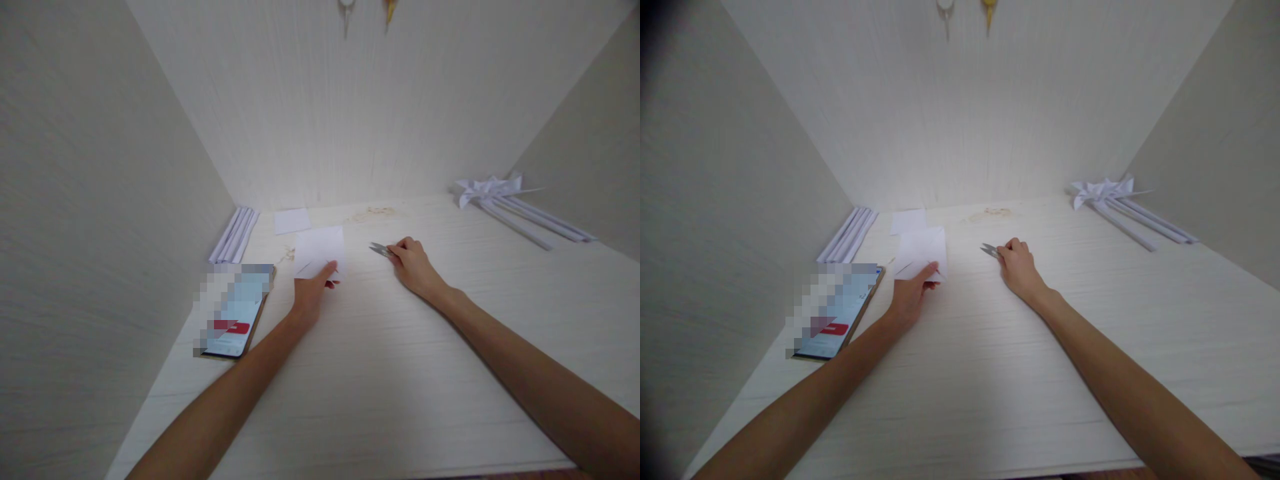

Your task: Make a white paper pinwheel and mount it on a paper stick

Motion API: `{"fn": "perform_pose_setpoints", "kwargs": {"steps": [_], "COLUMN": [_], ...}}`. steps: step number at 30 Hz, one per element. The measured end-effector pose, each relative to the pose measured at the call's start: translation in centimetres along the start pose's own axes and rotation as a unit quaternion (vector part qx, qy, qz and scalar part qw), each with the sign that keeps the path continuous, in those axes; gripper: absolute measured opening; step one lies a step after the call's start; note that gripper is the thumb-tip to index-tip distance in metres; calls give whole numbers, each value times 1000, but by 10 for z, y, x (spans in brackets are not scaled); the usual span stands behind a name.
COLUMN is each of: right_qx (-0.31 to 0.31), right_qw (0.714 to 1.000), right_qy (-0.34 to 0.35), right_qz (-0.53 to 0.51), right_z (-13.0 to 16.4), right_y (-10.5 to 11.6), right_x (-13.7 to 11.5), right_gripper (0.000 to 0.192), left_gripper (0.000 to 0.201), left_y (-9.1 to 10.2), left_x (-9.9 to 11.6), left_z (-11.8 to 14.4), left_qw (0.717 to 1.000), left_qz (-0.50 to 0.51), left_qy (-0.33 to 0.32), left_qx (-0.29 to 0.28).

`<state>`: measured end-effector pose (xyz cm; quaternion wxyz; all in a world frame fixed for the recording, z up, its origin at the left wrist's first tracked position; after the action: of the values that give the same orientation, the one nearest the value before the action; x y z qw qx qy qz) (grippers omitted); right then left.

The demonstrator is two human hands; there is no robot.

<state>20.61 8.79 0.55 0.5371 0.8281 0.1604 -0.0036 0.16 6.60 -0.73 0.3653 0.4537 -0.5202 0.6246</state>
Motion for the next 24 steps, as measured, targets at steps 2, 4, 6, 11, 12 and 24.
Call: {"fn": "perform_pose_setpoints", "kwargs": {"steps": [2, 4, 6, 11, 12, 24], "right_qx": [-13, -27, -44, -65, -62, -90], "right_qw": [1000, 999, 997, 995, 995, 892], "right_qy": [-5, -7, -9, -19, -20, -69], "right_qz": [22, 45, 63, 80, 79, -438], "right_z": [0, 0, 1, 2, 3, 28], "right_y": [-2, -4, -5, -2, 1, 11], "right_x": [-1, -2, -3, -5, -7, -89], "right_gripper": [28, 29, 29, 30, 29, 21], "left_gripper": [17, 17, 17, 18, 18, 19], "left_y": [0, 0, 0, 0, 0, -7], "left_x": [0, 0, 0, 1, 1, 1], "left_z": [0, 0, 1, 1, 1, 14], "left_qw": [1000, 1000, 1000, 1000, 1000, 998], "left_qz": [-2, -4, -4, -4, -2, 43], "left_qy": [2, 5, 6, 6, 7, 32], "left_qx": [1, 1, 2, -1, -2, 16]}}
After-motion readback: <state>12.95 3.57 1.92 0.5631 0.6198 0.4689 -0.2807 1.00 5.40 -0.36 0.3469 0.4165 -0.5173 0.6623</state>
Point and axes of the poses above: each hand's wrist, its own z-axis away from the middle knuckle, its own y-axis out of the back of the hand, x = y × z, the point moved 8 cm from there along -z, towards the middle knuckle, and after that the axes turned 2 degrees about z, right-handed, at the moved point
